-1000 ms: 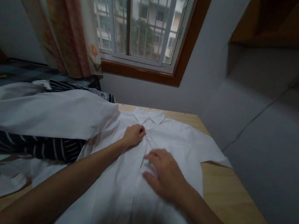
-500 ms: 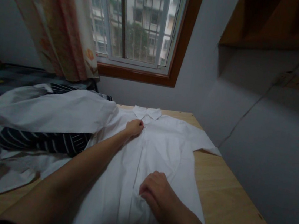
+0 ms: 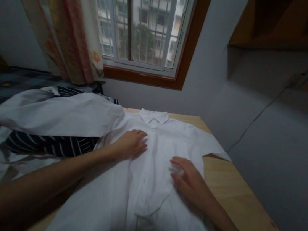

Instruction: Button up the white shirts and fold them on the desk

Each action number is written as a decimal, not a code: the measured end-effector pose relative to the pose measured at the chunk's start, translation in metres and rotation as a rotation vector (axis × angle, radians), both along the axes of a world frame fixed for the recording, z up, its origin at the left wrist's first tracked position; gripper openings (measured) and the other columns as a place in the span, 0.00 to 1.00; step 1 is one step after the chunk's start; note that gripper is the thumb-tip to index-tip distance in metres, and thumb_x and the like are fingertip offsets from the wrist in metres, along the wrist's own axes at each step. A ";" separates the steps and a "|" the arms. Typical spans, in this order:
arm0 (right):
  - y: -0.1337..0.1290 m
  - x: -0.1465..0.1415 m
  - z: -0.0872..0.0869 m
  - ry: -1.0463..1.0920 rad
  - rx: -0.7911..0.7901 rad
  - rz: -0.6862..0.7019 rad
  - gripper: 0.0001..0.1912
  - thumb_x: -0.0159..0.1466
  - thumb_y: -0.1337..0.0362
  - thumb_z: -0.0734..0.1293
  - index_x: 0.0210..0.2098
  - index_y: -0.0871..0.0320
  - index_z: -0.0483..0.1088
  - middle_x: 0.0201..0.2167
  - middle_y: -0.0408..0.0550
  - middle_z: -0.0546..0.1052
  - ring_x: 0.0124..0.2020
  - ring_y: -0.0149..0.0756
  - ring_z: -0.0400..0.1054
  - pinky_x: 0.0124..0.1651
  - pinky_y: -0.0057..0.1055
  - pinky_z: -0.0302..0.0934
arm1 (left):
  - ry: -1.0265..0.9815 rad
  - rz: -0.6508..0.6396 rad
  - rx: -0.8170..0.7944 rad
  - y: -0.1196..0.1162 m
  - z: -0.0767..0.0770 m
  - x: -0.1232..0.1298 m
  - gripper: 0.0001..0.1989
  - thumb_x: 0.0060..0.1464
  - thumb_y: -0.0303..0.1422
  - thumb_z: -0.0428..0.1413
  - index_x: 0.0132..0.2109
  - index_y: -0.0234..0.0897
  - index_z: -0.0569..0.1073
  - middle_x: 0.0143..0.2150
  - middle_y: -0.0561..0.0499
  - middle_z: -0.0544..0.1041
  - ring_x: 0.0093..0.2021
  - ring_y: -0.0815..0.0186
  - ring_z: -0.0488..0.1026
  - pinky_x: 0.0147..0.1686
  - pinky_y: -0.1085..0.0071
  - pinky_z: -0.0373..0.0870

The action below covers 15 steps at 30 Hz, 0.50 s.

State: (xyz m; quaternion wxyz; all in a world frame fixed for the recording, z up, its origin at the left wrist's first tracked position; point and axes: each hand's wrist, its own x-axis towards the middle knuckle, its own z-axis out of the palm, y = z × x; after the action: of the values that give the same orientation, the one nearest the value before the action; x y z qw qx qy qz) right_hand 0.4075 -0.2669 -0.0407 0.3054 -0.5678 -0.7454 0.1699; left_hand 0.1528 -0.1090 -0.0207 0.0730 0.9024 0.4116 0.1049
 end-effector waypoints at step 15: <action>0.105 0.073 -0.062 -0.634 -0.078 -0.287 0.32 0.69 0.49 0.51 0.67 0.57 0.53 0.68 0.58 0.54 0.68 0.50 0.47 0.64 0.53 0.48 | 0.246 -0.085 -0.108 0.000 -0.027 -0.028 0.48 0.53 0.64 0.41 0.70 0.37 0.47 0.72 0.37 0.41 0.71 0.45 0.37 0.64 0.44 0.37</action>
State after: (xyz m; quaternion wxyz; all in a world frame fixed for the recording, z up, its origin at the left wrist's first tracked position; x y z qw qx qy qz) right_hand 0.4807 -0.1616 -0.1025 0.0578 -0.7026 -0.7085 -0.0312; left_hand 0.1252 -0.1093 -0.0479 0.0749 0.9198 0.3837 -0.0323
